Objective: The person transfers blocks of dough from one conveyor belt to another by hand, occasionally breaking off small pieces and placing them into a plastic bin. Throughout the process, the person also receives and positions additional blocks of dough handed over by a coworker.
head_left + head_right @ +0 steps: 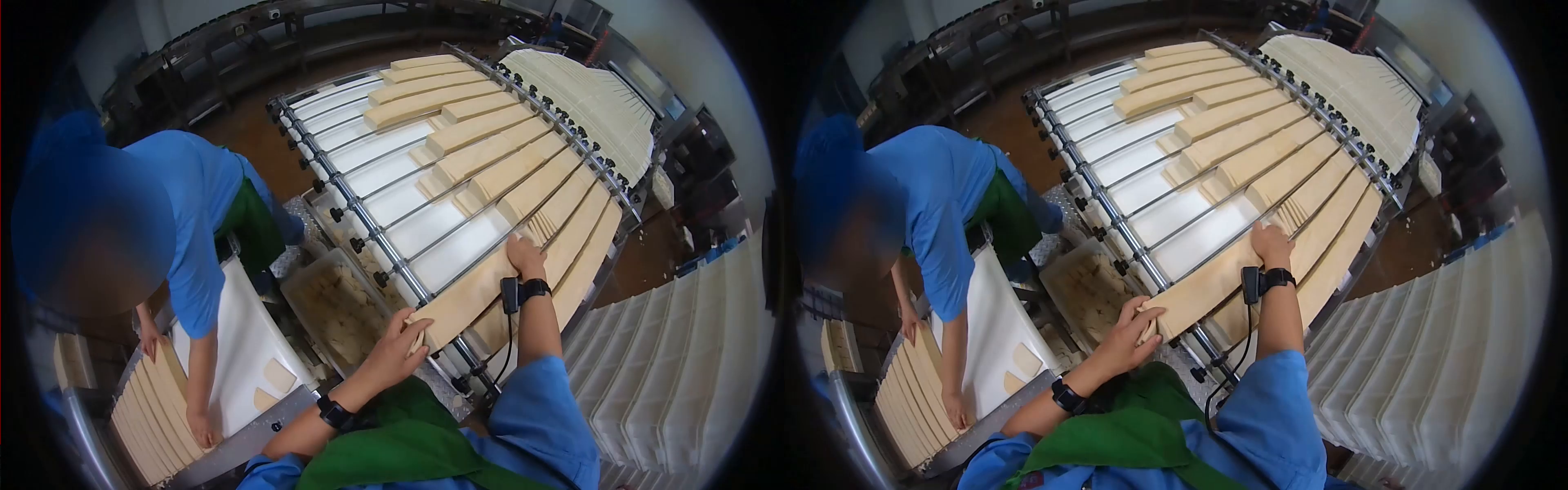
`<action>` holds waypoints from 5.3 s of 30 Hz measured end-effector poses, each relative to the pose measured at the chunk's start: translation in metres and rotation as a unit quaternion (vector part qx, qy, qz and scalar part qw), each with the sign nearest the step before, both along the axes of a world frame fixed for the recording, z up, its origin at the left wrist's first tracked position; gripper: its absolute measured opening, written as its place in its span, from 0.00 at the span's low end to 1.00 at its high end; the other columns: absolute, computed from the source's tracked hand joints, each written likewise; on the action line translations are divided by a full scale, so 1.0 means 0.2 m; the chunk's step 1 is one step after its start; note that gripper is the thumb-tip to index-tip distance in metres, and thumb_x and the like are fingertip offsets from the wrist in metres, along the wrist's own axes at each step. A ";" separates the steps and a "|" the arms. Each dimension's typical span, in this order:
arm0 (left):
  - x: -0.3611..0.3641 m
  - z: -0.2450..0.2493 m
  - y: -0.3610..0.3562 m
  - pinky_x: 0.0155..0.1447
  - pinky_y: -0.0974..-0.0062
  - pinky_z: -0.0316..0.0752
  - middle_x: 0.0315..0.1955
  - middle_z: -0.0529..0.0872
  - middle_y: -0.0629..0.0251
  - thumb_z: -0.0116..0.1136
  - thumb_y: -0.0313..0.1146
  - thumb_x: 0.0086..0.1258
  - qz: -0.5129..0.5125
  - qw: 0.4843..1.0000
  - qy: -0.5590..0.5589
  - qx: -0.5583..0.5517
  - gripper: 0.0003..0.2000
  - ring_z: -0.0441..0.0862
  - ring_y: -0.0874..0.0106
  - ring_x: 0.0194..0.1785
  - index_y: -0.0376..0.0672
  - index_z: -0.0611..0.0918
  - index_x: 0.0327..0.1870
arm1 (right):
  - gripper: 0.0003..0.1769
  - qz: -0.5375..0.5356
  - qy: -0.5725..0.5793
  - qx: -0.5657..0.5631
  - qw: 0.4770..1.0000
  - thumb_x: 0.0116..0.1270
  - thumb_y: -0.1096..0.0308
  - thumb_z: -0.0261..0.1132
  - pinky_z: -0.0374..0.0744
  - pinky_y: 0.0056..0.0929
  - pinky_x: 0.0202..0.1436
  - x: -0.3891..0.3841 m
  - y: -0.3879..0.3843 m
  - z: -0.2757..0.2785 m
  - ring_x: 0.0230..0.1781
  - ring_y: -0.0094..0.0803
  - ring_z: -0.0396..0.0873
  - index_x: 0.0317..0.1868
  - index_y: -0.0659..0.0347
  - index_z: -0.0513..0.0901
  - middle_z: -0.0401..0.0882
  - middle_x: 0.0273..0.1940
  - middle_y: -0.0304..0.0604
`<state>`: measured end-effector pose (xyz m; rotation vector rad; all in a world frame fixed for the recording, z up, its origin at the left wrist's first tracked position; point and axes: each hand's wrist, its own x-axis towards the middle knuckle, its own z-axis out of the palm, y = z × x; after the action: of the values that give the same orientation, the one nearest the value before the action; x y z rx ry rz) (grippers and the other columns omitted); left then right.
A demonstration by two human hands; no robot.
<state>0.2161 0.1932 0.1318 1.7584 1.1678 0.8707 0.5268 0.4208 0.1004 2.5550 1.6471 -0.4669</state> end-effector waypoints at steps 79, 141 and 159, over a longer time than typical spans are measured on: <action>-1.71 -0.46 -1.45 0.50 0.53 0.78 0.50 0.70 0.43 0.70 0.46 0.52 0.417 0.865 0.114 -0.255 0.39 0.81 0.46 0.45 0.33 0.64 0.59 | 0.51 0.366 0.085 0.049 0.925 0.54 0.49 0.68 0.73 0.51 0.63 -3.28 -1.10 -0.37 0.62 0.68 0.67 0.70 0.67 0.56 0.42 0.74 0.67; -1.73 -0.62 -1.78 0.68 0.55 0.63 0.62 0.65 0.38 0.75 0.40 0.50 0.795 0.497 0.204 -0.281 0.44 0.64 0.43 0.64 0.32 0.63 0.66 | 0.13 0.585 0.255 0.148 0.755 0.65 0.59 0.60 0.69 0.47 0.54 -2.57 -0.91 -0.32 0.38 0.42 0.83 0.46 0.53 0.84 0.85 0.33 0.45; -1.86 -0.62 -1.82 0.46 0.61 0.81 0.50 0.74 0.46 0.70 0.58 0.51 0.634 0.658 0.249 -0.320 0.52 0.79 0.51 0.49 0.27 0.58 0.67 | 0.40 0.686 0.110 0.055 0.718 0.69 0.40 0.53 0.62 0.52 0.69 -4.17 -1.81 -0.45 0.72 0.56 0.54 0.76 0.48 0.57 0.39 0.77 0.58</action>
<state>-0.1567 -0.1714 0.0082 0.3402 2.7540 0.4824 -0.3069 0.0595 0.0096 0.6623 2.9877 -0.4582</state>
